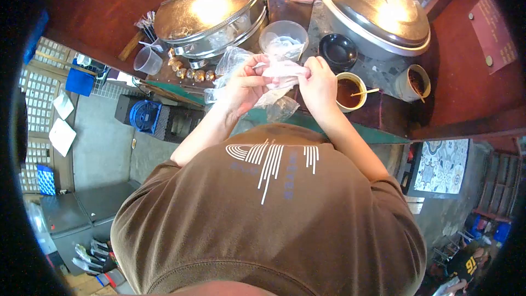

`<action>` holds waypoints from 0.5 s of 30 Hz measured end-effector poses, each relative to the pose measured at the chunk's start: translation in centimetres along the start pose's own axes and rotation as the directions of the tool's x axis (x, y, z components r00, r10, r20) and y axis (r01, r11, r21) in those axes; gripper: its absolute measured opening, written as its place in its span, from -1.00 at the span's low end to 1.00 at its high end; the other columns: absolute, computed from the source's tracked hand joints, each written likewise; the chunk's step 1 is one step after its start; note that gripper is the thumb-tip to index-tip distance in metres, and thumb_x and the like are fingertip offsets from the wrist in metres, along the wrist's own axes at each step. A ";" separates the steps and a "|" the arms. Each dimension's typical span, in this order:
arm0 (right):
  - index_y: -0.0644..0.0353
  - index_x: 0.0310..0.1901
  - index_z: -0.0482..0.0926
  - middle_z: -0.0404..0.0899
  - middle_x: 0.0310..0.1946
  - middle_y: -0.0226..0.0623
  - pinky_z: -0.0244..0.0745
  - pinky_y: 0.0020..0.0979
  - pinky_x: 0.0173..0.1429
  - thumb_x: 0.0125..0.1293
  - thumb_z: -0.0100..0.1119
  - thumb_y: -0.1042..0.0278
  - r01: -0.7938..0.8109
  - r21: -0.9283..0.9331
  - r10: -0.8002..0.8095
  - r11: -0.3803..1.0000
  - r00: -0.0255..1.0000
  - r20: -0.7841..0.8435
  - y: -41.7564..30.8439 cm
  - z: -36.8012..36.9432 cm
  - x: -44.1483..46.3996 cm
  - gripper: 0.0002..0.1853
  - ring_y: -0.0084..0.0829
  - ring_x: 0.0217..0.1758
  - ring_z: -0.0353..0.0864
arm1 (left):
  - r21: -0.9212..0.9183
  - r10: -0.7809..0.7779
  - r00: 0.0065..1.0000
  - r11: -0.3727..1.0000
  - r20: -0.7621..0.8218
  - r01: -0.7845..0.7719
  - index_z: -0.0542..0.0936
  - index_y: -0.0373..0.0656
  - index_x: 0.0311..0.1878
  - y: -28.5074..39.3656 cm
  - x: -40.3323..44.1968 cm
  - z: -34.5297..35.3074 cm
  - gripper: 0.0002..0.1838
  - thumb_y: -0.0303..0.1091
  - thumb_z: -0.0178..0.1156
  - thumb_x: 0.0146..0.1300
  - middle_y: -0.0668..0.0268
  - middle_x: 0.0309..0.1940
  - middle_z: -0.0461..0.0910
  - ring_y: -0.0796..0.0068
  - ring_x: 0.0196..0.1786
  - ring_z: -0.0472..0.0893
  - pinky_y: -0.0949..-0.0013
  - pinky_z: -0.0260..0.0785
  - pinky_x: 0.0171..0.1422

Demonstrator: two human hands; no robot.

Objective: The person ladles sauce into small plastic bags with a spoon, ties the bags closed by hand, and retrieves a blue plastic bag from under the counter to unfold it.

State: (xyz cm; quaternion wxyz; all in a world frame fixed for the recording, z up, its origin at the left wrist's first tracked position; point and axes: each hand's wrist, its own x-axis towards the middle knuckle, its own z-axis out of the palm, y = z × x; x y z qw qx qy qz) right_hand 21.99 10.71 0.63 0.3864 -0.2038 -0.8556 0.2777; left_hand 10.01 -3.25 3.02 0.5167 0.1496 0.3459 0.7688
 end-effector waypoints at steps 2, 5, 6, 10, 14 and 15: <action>0.24 -0.49 0.36 0.36 -0.52 -0.19 0.31 -0.29 -0.42 -0.02 0.18 0.60 0.032 -0.093 -0.034 0.995 0.999 -0.019 0.6 -0.3 0.2 -0.84 -0.20 -0.51 0.39 | 0.165 0.109 0.991 0.979 0.076 -0.120 0.37 -0.16 -0.05 -0.1 0.1 -0.5 -0.54 -0.77 0.07 -0.06 0.31 -0.33 0.50 0.50 -0.24 0.54 0.45 0.38 -0.10; 0.20 -0.43 0.44 0.38 -0.50 -0.20 0.39 -0.23 -0.35 -0.06 0.19 0.59 0.249 -0.083 -0.245 0.965 0.968 0.049 0.6 -0.9 -0.1 -0.85 -0.16 -0.40 0.47 | 0.641 0.367 0.930 0.710 0.018 -0.293 0.34 -0.17 -0.06 -1.1 0.8 -2.3 -0.58 -0.76 0.04 -0.02 0.32 -0.38 0.49 0.53 -0.31 0.52 0.45 0.38 -0.18; 0.20 -0.42 0.46 0.38 -0.50 -0.21 0.39 -0.23 -0.35 -0.07 0.21 0.58 0.380 -0.018 -0.377 0.925 0.923 0.074 0.3 -1.1 -0.4 -0.85 -0.18 -0.41 0.47 | 0.799 0.476 0.879 0.527 0.004 -0.290 0.33 -0.18 -0.07 -0.9 0.7 -2.0 -0.59 -0.75 0.03 -0.01 0.31 -0.40 0.48 0.54 -0.34 0.50 0.44 0.38 -0.21; 0.22 -0.35 0.52 0.37 -0.51 -0.22 0.42 -0.27 -0.33 -0.10 0.24 0.56 0.514 -0.004 -0.511 0.858 0.854 0.094 -0.4 -1.0 -1.2 -0.80 -0.22 -0.41 0.47 | 0.835 0.637 0.753 0.497 -0.166 -0.236 0.32 -0.20 -0.09 -0.3 0.6 -0.8 -0.67 -0.71 0.06 0.07 0.31 -0.45 0.44 0.53 -0.43 0.44 0.41 0.33 -0.33; 0.25 -0.19 0.47 0.49 -0.34 -0.16 0.48 -0.30 -0.18 0.00 0.16 0.65 0.188 0.060 -0.191 0.980 0.981 0.042 0.4 -0.3 -0.4 -0.72 -0.19 -0.29 0.55 | 0.911 0.743 0.664 0.325 -0.081 -0.253 0.33 -0.20 -0.09 -1.1 1.4 -1.9 -0.68 -0.68 0.09 0.10 0.28 -0.40 0.43 0.49 -0.41 0.44 0.39 0.33 -0.34; 0.25 -0.16 0.46 0.52 -0.30 -0.17 0.50 -0.31 -0.13 0.03 0.13 0.70 0.026 0.184 -0.037 0.983 0.997 0.060 0.5 0.0 -0.3 -0.70 -0.23 -0.25 0.57 | 0.923 0.753 0.656 0.289 -0.055 -0.255 0.33 -0.20 -0.09 -1.3 1.5 -2.0 -0.68 -0.68 0.10 0.10 0.27 -0.39 0.43 0.48 -0.39 0.45 0.39 0.33 -0.33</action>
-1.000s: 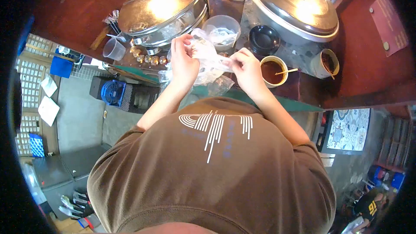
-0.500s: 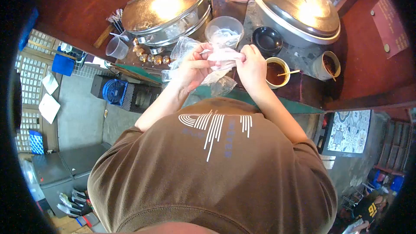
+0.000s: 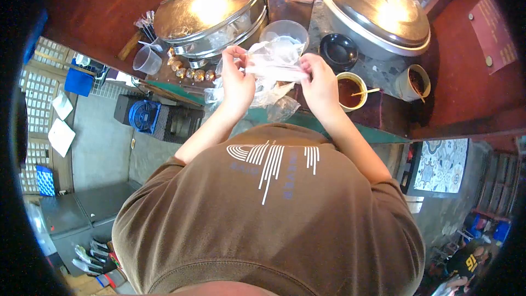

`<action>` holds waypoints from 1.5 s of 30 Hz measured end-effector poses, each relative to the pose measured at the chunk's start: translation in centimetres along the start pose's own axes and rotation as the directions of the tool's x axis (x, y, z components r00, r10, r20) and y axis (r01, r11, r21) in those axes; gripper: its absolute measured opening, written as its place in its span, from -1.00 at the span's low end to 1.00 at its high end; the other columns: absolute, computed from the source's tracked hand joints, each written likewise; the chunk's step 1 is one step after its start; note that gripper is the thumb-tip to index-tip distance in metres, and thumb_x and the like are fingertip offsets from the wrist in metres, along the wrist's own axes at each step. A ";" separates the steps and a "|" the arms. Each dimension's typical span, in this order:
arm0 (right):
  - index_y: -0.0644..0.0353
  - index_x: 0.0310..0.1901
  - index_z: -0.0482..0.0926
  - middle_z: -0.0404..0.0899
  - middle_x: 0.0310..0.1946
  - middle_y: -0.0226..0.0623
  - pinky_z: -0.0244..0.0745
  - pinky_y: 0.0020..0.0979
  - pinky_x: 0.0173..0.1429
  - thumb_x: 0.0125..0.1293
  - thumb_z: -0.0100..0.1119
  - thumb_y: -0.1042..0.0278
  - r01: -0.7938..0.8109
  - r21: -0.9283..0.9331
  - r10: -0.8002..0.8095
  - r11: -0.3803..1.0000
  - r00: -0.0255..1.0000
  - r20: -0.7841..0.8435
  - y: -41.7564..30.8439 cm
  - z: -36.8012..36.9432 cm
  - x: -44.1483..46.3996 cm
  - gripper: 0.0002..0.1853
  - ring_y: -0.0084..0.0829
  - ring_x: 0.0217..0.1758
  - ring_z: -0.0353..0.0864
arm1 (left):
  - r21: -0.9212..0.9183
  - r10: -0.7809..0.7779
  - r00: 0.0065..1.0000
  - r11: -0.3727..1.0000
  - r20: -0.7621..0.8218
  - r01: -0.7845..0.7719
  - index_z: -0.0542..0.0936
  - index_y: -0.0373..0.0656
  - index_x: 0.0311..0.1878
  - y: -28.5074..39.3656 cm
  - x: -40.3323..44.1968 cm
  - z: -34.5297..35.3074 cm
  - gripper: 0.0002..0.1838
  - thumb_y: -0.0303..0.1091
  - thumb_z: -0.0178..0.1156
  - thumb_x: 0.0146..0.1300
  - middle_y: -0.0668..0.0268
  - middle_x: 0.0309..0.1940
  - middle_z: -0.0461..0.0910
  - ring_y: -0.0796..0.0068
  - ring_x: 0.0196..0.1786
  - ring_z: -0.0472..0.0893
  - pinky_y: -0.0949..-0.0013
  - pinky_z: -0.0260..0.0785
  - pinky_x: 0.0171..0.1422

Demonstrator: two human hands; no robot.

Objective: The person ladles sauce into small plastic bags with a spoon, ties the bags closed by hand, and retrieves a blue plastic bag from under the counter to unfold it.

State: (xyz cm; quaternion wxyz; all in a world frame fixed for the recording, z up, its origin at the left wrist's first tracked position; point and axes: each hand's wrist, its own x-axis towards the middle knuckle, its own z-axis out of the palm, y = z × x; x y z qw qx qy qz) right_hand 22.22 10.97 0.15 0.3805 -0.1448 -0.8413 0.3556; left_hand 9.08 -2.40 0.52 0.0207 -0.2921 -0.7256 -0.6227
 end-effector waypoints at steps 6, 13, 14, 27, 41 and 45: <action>0.15 -0.09 0.43 0.54 -0.26 -0.30 0.47 -0.36 -0.01 0.14 0.06 0.72 -0.477 0.868 0.276 -0.135 0.824 0.495 1.8 -0.6 0.7 -0.69 -0.42 -0.18 0.57 | 0.020 -0.069 0.982 0.998 0.174 0.066 0.38 -0.19 -0.12 0.0 0.2 -0.6 -0.72 -0.71 0.01 0.12 0.34 -0.31 0.46 0.54 -0.23 0.48 0.44 0.41 -0.17; 0.25 -0.31 0.58 0.43 -0.37 -0.44 0.34 -0.53 -0.07 0.15 0.17 0.62 -0.337 0.636 0.153 0.695 0.933 0.327 2.1 -1.1 0.8 -0.91 -0.58 -0.24 0.44 | -0.600 -0.205 0.838 0.614 0.506 0.512 0.37 -0.18 -0.14 -0.5 0.7 -0.7 -0.67 -0.72 0.00 0.01 0.38 -0.31 0.45 0.60 -0.23 0.48 0.50 0.37 -0.12; 0.27 -0.33 0.59 0.42 -0.38 -0.44 0.33 -0.54 -0.10 0.14 0.18 0.63 -0.301 0.492 0.199 0.817 0.948 0.250 1.8 -1.1 0.7 -0.93 -0.59 -0.24 0.43 | -0.630 -0.149 0.825 0.576 0.545 0.521 0.37 -0.17 -0.11 -0.2 0.5 -0.9 -0.67 -0.70 0.02 0.03 0.38 -0.29 0.46 0.60 -0.21 0.48 0.50 0.37 -0.10; 0.28 -0.22 0.57 0.41 -0.17 -0.27 0.40 -0.50 -0.09 0.01 0.20 0.71 0.034 0.297 -0.065 0.954 0.993 0.095 -1.4 -2.4 0.3 -0.75 -0.43 -0.16 0.48 | -0.420 -0.154 0.651 0.650 0.743 0.634 0.36 -0.12 0.28 4.1 1.0 -1.5 -0.45 -0.25 0.23 0.23 0.19 0.04 0.54 0.47 -0.09 0.59 0.37 0.49 -0.05; 0.20 -0.17 0.62 0.38 -0.13 -0.31 0.39 -0.48 -0.07 0.02 0.31 0.55 -0.123 0.243 0.085 0.962 0.983 0.160 -0.7 -3.0 -0.2 -0.73 -0.45 -0.08 0.42 | -0.426 -0.113 0.675 0.697 0.729 0.577 0.62 -0.30 -0.11 3.4 0.7 0.9 -0.75 -0.53 0.29 0.11 0.29 -0.29 0.65 0.57 -0.25 0.61 0.46 0.48 -0.08; 0.19 -0.18 0.62 0.37 -0.14 -0.33 0.38 -0.49 -0.11 0.03 0.32 0.52 -0.098 0.156 0.066 0.983 0.978 0.200 -0.8 -3.4 0.0 -0.74 -0.47 -0.13 0.41 | -0.352 -0.125 0.674 0.776 0.728 0.524 0.65 -0.30 -0.17 2.3 0.9 1.4 -0.82 -0.54 0.29 0.12 0.30 -0.33 0.66 0.59 -0.30 0.61 0.48 0.49 -0.16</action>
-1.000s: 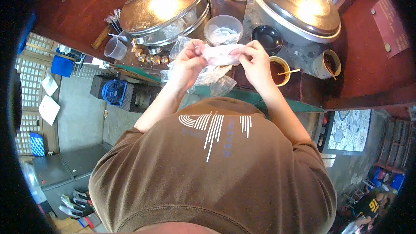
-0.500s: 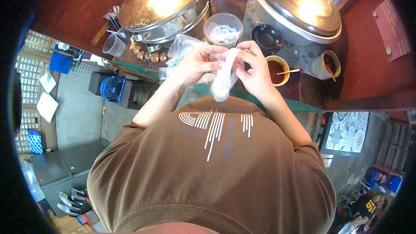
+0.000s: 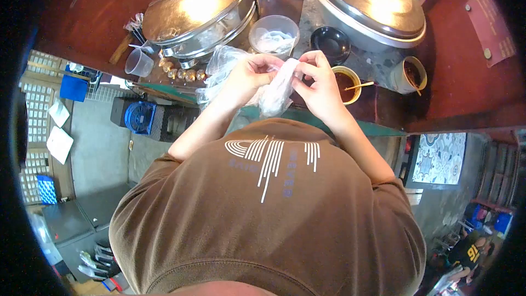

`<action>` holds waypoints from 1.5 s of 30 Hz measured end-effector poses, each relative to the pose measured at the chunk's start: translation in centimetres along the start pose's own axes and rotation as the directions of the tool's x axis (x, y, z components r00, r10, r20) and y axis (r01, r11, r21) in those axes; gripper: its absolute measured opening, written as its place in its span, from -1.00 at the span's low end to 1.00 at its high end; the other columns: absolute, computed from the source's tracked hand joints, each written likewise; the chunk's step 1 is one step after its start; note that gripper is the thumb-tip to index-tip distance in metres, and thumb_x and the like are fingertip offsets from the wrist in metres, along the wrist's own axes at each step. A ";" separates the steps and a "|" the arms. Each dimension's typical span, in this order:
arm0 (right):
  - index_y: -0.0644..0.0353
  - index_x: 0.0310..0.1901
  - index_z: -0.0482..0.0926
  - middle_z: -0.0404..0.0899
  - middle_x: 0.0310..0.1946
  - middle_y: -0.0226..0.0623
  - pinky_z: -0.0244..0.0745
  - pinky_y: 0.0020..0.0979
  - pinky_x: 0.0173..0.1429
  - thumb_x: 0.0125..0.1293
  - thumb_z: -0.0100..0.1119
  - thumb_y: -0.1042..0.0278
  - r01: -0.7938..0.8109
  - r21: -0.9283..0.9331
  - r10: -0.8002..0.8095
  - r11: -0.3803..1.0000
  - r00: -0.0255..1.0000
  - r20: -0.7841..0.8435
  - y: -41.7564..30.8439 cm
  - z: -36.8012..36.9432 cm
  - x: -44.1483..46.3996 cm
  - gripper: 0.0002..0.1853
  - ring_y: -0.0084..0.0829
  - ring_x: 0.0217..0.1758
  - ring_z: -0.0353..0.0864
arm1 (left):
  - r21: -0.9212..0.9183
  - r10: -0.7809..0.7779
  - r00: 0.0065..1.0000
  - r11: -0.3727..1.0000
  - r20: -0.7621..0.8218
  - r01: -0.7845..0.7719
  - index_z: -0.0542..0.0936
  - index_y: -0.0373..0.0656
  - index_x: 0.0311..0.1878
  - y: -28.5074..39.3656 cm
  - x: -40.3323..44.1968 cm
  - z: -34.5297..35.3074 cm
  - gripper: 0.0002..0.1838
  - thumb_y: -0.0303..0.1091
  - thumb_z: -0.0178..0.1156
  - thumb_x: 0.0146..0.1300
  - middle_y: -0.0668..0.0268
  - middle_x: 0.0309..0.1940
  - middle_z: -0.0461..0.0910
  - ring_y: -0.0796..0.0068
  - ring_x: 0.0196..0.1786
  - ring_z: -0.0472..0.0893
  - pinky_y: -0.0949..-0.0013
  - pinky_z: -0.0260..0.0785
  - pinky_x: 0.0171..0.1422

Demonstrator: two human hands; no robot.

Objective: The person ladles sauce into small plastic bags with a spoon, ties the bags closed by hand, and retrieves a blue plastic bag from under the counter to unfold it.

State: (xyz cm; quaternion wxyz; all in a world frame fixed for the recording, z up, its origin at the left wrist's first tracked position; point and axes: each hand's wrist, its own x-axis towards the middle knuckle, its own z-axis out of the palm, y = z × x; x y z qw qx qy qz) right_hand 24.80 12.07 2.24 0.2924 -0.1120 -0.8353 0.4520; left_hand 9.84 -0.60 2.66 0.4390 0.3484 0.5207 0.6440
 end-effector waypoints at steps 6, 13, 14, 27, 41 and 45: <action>0.14 -0.12 0.57 0.37 -0.13 -0.34 0.40 -0.49 -0.13 0.03 0.34 0.51 -0.016 -0.037 0.014 0.999 0.998 -0.058 -0.6 -0.2 0.1 -0.67 -0.48 -0.12 0.42 | 0.064 -0.022 0.999 0.998 -0.025 0.024 0.63 -0.32 -0.11 0.0 0.2 -0.4 -0.78 -0.48 0.28 0.17 0.29 -0.29 0.66 0.57 -0.23 0.60 0.47 0.46 -0.08; 0.22 -0.03 0.50 0.38 -0.10 -0.30 0.52 -0.42 0.03 0.06 0.31 0.56 -0.088 0.282 0.086 0.955 0.996 0.022 -0.5 0.9 0.0 -0.61 -0.42 -0.03 0.51 | -0.149 -0.064 0.998 0.987 -0.023 0.060 0.58 -0.30 -0.01 -2.1 0.9 -0.8 -0.70 -0.45 0.26 0.19 0.24 -0.19 0.66 0.51 -0.17 0.63 0.41 0.48 0.00; 0.23 -0.02 0.49 0.38 -0.09 -0.29 0.52 -0.41 0.04 0.07 0.30 0.56 -0.077 0.271 0.072 0.960 0.997 0.026 -0.5 1.0 0.0 -0.61 -0.41 -0.01 0.51 | -0.179 -0.102 0.995 0.979 -0.020 0.097 0.58 -0.29 -0.01 -2.4 0.9 -0.8 -0.70 -0.45 0.26 0.18 0.23 -0.19 0.66 0.49 -0.17 0.64 0.40 0.48 0.00; 0.25 0.17 0.39 0.53 0.03 -0.16 0.43 -0.33 0.18 0.08 0.29 0.48 -0.173 0.198 0.133 0.965 0.971 0.201 -2.3 1.3 0.6 -0.43 -0.30 0.10 0.54 | -0.486 -0.141 0.990 0.866 -0.011 0.118 0.61 -0.26 -0.13 -3.3 0.3 1.1 -0.81 -0.50 0.25 0.17 0.25 -0.27 0.65 0.49 -0.26 0.64 0.38 0.52 -0.11; 0.33 0.11 0.46 0.55 -0.01 -0.24 0.30 -0.40 0.23 0.44 -0.07 0.01 -0.261 0.652 0.168 0.712 0.965 0.203 -1.5 1.4 0.9 -0.50 -0.48 0.07 0.50 | -0.668 -0.123 0.992 0.735 0.035 0.114 0.60 -0.23 -0.12 -1.7 -0.1 1.7 -0.84 -0.45 0.20 0.24 0.26 -0.27 0.64 0.47 -0.27 0.63 0.40 0.52 -0.15; 0.31 0.14 0.43 0.50 0.02 -0.25 0.34 -0.39 0.14 0.43 -0.07 -0.01 -0.088 0.474 0.136 0.876 0.988 -0.068 -2.0 1.1 0.4 -0.49 -0.43 0.08 0.46 | -0.711 -0.142 0.989 0.691 0.047 0.133 0.59 -0.23 -0.11 -2.0 -0.2 1.5 -0.84 -0.44 0.19 0.25 0.25 -0.26 0.63 0.44 -0.24 0.63 0.37 0.53 -0.12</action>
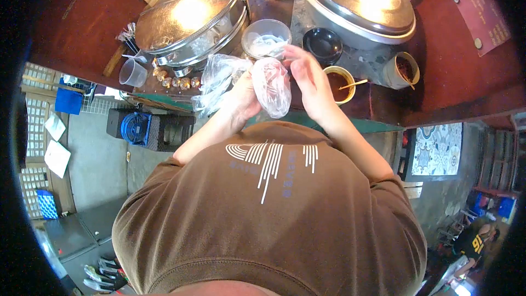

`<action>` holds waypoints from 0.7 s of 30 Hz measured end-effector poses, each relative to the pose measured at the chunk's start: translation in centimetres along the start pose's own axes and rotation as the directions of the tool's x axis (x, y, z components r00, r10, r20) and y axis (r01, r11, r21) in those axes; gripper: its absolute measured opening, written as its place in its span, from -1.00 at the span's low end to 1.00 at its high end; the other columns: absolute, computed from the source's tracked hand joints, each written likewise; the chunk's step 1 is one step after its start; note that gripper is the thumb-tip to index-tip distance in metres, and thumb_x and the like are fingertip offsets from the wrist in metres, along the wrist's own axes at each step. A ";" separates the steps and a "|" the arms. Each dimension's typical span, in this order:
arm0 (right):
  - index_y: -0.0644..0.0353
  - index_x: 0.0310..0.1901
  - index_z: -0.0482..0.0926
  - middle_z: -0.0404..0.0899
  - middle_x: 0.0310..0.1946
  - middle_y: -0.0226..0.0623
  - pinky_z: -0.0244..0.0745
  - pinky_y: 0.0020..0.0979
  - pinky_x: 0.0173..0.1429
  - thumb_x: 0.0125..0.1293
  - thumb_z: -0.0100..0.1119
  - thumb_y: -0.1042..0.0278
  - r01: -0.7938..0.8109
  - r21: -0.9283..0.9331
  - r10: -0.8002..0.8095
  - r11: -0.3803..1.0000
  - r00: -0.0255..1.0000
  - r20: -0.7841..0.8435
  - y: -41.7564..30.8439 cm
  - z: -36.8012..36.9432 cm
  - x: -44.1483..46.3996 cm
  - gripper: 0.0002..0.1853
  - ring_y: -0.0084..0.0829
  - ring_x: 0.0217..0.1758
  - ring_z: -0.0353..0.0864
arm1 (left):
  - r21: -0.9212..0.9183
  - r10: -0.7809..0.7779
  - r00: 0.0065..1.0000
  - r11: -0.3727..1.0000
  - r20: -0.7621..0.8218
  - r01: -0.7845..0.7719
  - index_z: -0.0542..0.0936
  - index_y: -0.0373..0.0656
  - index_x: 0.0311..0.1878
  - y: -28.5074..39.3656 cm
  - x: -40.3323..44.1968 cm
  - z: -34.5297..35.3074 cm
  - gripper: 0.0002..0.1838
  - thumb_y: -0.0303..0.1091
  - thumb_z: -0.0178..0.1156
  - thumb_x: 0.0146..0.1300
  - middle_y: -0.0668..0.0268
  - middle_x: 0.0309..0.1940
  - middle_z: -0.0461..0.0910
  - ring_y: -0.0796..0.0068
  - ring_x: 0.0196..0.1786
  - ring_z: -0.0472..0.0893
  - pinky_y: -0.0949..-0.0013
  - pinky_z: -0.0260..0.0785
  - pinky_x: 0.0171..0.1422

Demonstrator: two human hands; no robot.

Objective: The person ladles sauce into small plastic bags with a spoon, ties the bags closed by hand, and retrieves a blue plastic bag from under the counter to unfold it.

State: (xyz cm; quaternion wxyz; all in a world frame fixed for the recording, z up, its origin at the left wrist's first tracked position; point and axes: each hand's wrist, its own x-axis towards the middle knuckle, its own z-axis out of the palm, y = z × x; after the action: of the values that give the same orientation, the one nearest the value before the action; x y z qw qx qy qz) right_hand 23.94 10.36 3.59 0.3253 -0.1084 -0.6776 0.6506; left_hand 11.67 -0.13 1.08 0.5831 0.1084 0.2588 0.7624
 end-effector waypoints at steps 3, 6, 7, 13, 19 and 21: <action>0.19 -0.07 0.50 0.49 -0.15 -0.17 0.34 -0.29 0.01 0.22 0.20 0.24 0.406 -0.549 -0.358 0.730 0.912 0.199 -3.3 -0.5 -0.4 -0.70 -0.21 -0.05 0.46 | 0.030 0.090 0.995 0.996 -0.047 -0.088 0.58 -0.23 -0.10 -0.3 0.4 -0.2 -0.84 -0.45 0.17 0.26 0.24 -0.25 0.63 0.42 -0.21 0.62 0.34 0.53 -0.09; 0.14 -0.12 0.52 0.53 -0.20 -0.23 0.30 -0.22 0.05 0.11 0.31 0.18 0.492 -0.621 -0.285 0.610 0.867 0.408 -4.5 1.3 -1.1 -0.66 -0.22 -0.05 0.49 | 0.041 0.127 0.986 0.992 -0.107 -0.123 0.56 -0.24 -0.07 -0.3 0.4 0.2 -0.81 -0.43 0.15 0.27 0.22 -0.22 0.62 0.41 -0.17 0.62 0.33 0.52 -0.06; 0.13 -0.12 0.52 0.53 -0.18 -0.24 0.30 -0.23 0.05 0.11 0.32 0.18 0.486 -0.615 -0.246 0.621 0.866 0.436 -4.1 1.7 -1.3 -0.65 -0.23 -0.04 0.49 | 0.043 0.131 0.983 0.991 -0.125 -0.127 0.55 -0.24 -0.06 -0.2 0.5 0.4 -0.80 -0.43 0.14 0.28 0.21 -0.20 0.61 0.40 -0.15 0.61 0.32 0.52 -0.05; 0.14 -0.14 0.52 0.55 -0.14 -0.26 0.31 -0.23 0.05 0.12 0.29 0.25 0.489 -0.592 -0.317 0.641 0.871 0.377 -3.6 1.2 -1.6 -0.71 -0.19 -0.07 0.49 | 0.036 0.040 0.997 0.999 -0.063 -0.037 0.53 -0.24 -0.03 0.2 0.6 0.5 -0.71 -0.23 0.09 0.33 0.19 -0.16 0.59 0.37 -0.13 0.61 0.31 0.53 -0.03; 0.19 -0.16 0.57 0.56 -0.14 -0.29 0.26 -0.22 0.05 0.20 0.19 0.20 0.382 -0.722 -0.262 0.577 0.924 0.280 -3.1 0.1 -0.5 -0.73 -0.22 -0.04 0.43 | 0.024 -0.011 0.999 1.000 0.030 0.010 0.50 -0.27 0.10 -0.2 0.4 0.0 -0.67 -0.32 0.06 0.35 0.19 -0.03 0.58 0.40 -0.01 0.59 0.32 0.51 0.07; 0.20 -0.16 0.58 0.56 -0.13 -0.29 0.22 -0.21 0.06 0.20 0.19 0.11 0.378 -0.790 -0.186 0.483 0.926 0.330 -2.8 0.6 -0.7 -0.67 -0.24 0.00 0.41 | 0.080 0.007 0.994 0.997 0.106 -0.016 0.50 -0.28 0.11 -0.3 0.2 0.1 -0.65 -0.33 0.09 0.32 0.19 0.00 0.57 0.40 0.03 0.58 0.32 0.49 0.10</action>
State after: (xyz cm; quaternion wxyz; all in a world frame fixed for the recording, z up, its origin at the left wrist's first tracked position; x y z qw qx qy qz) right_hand 24.92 9.08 6.05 0.2655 -0.0724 -0.9429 0.1875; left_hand 11.91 0.09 0.97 0.5867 0.1737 0.2575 0.7479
